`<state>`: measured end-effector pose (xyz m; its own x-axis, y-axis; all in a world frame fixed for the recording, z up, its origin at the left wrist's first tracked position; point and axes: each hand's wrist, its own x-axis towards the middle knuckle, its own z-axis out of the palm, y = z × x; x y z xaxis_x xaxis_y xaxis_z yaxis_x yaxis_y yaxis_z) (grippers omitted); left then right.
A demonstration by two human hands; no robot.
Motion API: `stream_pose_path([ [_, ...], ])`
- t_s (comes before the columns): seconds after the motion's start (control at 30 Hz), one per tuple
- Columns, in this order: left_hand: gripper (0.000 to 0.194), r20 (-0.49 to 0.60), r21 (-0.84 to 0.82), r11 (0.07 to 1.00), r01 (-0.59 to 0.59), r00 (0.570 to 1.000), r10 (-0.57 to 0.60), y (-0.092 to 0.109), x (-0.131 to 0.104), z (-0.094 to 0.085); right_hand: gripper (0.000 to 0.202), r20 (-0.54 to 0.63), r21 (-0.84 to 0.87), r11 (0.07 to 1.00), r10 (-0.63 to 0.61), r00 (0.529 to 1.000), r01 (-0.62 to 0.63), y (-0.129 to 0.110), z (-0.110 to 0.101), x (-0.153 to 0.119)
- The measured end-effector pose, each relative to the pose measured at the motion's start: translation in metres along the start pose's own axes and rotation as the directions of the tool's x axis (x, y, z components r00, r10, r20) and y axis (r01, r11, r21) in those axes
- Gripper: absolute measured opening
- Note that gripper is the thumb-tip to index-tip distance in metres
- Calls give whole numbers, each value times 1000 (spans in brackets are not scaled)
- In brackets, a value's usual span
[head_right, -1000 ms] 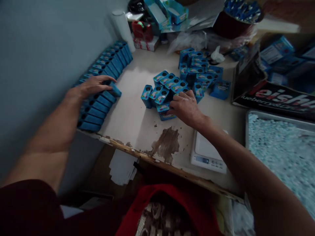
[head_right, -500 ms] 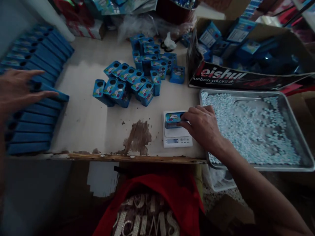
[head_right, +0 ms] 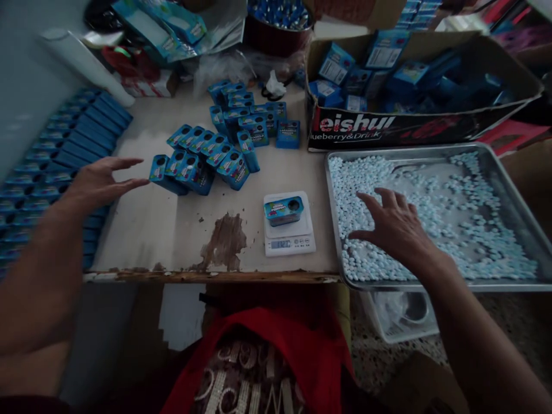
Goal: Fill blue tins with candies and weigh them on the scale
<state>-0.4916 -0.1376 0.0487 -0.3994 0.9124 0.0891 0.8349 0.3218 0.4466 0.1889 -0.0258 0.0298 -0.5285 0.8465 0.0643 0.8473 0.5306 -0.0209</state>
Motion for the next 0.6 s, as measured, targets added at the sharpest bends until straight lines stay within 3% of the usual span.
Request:
stream_pose_path([
  [0.1,75,-13,-92,993,73,997,-75,-2,3,8,113,145,-47,998,38,989,-32,35,33,-29],
  [0.17,66,-14,-151,978,144,989,-148,-3,7,13,111,196,-38,999,22,980,-14,36,46,-42],
  [0.27,56,-48,-200,952,233,968,-247,2,10,20,82,177,-36,998,-37,984,44,17,52,-48],
  [0.4,56,-105,-135,960,245,960,-259,20,3,23,48,137,46,997,-62,989,56,-1,54,-35],
  [0.5,61,-139,-2,974,226,965,-224,38,-11,15,28,207,229,973,-34,978,-15,2,53,-20],
  [0.6,69,-174,105,984,147,976,-127,50,-28,1,14,320,442,870,75,944,-219,6,44,-8],
])
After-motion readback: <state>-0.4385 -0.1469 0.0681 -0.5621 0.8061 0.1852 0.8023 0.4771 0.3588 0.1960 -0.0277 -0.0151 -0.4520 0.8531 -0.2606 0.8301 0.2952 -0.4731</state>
